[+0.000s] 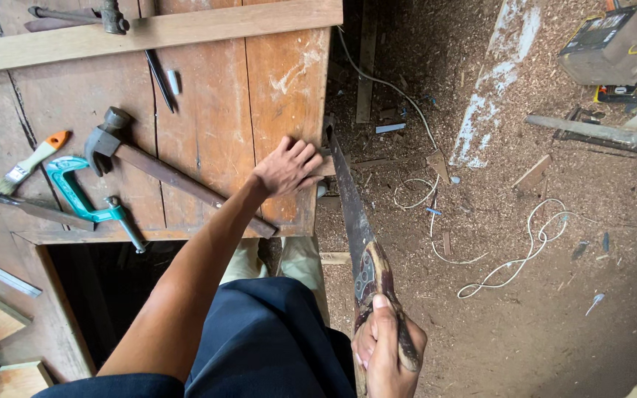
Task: The person secures a small wooden piece to a workbench using a green C-clamp, then uses a hand saw to cut the wood along a marked line. The person removes the clamp and continues sawing the piece to separate it.
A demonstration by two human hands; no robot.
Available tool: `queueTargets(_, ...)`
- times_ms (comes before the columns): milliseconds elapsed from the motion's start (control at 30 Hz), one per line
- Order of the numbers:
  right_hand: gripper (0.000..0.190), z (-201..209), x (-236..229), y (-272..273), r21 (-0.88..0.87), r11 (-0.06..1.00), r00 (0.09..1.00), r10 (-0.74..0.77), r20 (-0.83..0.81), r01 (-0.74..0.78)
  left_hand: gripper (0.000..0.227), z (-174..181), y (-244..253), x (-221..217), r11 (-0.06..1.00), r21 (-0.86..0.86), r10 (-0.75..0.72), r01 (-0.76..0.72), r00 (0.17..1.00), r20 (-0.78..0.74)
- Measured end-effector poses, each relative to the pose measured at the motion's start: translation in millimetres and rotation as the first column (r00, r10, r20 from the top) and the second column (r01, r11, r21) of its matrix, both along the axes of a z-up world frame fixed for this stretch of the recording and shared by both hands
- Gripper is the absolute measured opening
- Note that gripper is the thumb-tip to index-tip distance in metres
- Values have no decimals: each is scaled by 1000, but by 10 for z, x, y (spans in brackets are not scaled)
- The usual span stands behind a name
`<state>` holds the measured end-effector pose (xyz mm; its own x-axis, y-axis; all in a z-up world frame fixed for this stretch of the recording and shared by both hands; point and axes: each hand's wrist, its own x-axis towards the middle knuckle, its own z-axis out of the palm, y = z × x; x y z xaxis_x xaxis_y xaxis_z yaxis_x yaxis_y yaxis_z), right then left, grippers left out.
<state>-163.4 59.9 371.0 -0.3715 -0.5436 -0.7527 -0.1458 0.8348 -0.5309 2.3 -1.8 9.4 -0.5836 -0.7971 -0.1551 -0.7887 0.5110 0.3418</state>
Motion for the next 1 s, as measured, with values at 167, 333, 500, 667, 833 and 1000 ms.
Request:
queueTargets(167, 46, 0, 58, 6, 5, 999, 999, -33, -5, 33, 55, 36, -30, 27, 1000, 12, -4, 4, 1000, 1)
queueTargets(333, 44, 10, 53, 25, 40, 999, 999, -1, -48, 3, 59, 17, -15, 7, 995, 80, -60, 54, 995, 82)
queueTargets(500, 44, 33, 52, 1, 13, 999, 999, -38, -9, 39, 58, 16, -39, 4, 997, 55, -54, 49, 995, 79)
queueTargets(667, 45, 55, 78, -14, 24, 1000, 1000, -3, -19, 3, 59, -4, -14, 6, 996, 69, -60, 55, 995, 73)
queueTargets(833, 45, -34, 12, 111, 55, 998, 1000, -12, -15, 13, 58, -10, -18, -1, 999, 19, -50, 49, 995, 84)
queueTargets(1000, 47, -28, -13, 114, 36, 999, 1000, 12, 16, -13, 53, 60, 0, 27, 999, 22, -33, 33, 998, 44)
